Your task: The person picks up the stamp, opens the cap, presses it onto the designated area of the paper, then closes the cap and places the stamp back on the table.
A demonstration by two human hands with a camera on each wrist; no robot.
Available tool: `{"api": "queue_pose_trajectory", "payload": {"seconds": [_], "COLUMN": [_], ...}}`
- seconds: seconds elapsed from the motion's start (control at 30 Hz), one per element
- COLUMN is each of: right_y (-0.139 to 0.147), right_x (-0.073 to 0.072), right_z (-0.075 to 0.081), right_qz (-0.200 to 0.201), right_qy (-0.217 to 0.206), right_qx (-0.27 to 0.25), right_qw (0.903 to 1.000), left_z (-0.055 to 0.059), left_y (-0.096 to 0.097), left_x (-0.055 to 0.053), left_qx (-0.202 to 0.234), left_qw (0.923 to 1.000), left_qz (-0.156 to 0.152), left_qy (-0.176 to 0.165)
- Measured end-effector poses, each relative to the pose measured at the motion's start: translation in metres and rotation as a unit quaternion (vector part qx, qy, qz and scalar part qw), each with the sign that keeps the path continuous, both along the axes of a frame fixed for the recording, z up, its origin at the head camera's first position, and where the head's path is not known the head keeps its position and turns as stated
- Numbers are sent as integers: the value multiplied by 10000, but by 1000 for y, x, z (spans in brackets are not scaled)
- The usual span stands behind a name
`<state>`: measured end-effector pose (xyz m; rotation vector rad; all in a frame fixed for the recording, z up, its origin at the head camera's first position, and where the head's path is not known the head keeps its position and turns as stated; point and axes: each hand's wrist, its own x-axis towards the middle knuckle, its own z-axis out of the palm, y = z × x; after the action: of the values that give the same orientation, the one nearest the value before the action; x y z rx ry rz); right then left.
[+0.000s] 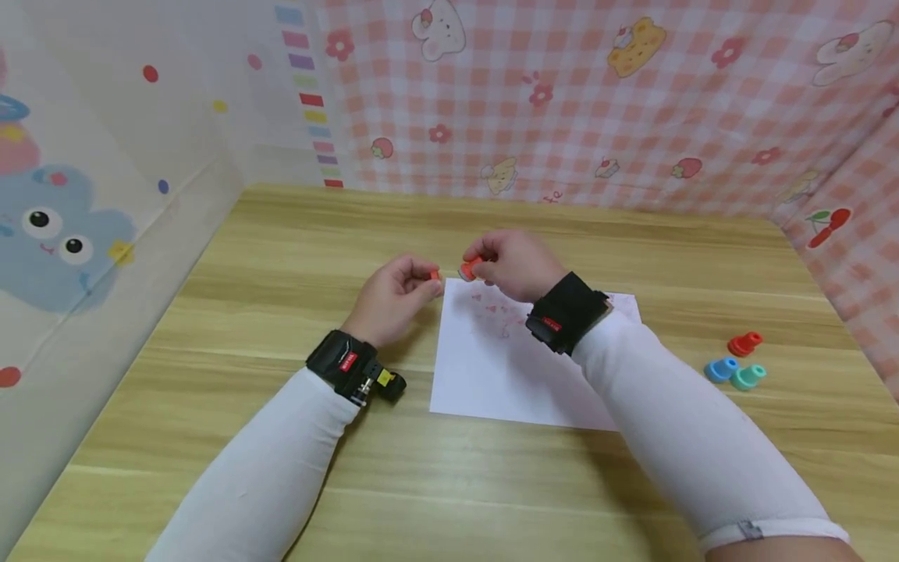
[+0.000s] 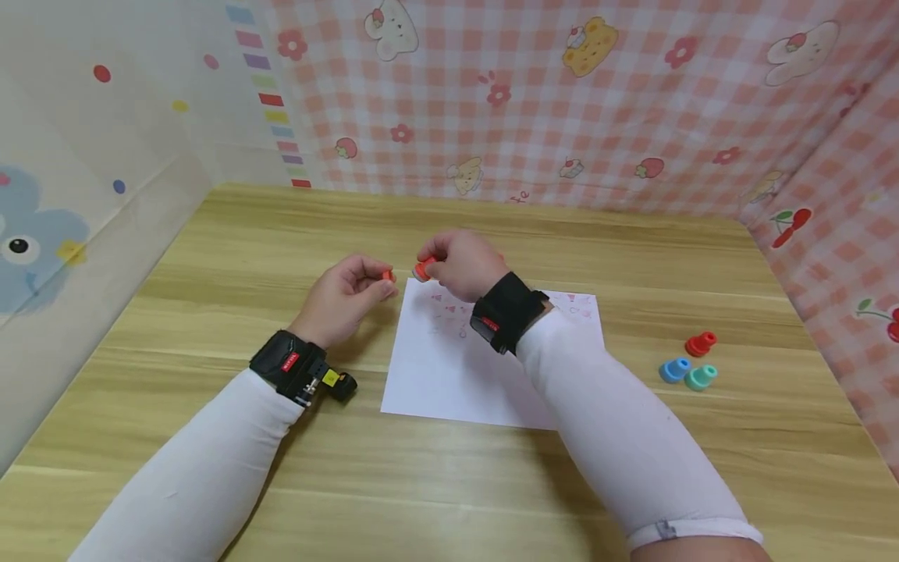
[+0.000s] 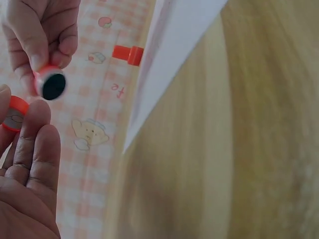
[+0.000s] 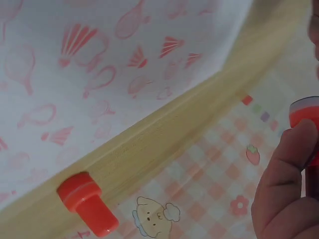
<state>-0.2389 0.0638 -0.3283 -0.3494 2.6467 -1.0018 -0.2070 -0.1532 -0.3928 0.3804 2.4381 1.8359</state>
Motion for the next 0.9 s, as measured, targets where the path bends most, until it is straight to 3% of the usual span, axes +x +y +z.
{"api": "queue_pose_trajectory", "payload": {"seconds": [0.13, 0.3, 0.63, 0.9], "right_y": [-13, -24, -28, -30], "right_x": [-5, -10, -15, -16], "right_z": [-5, -14, -22, -25], "right_qz": [339, 594, 728, 837], "right_qy": [425, 663, 443, 549], "right_qx": [673, 1068, 1324, 1468], "right_qw": [9962, 9903, 9875, 9841], "left_z": [-2, -3, -2, -2], "left_y": [-1, -2, -3, -2], "left_x": [-2, -3, -3, -2], "left_qx": [26, 26, -160, -169], "left_qw": [9999, 9998, 9993, 9992], "left_qz": [108, 184, 267, 240], "left_qy": [12, 71, 191, 257]}}
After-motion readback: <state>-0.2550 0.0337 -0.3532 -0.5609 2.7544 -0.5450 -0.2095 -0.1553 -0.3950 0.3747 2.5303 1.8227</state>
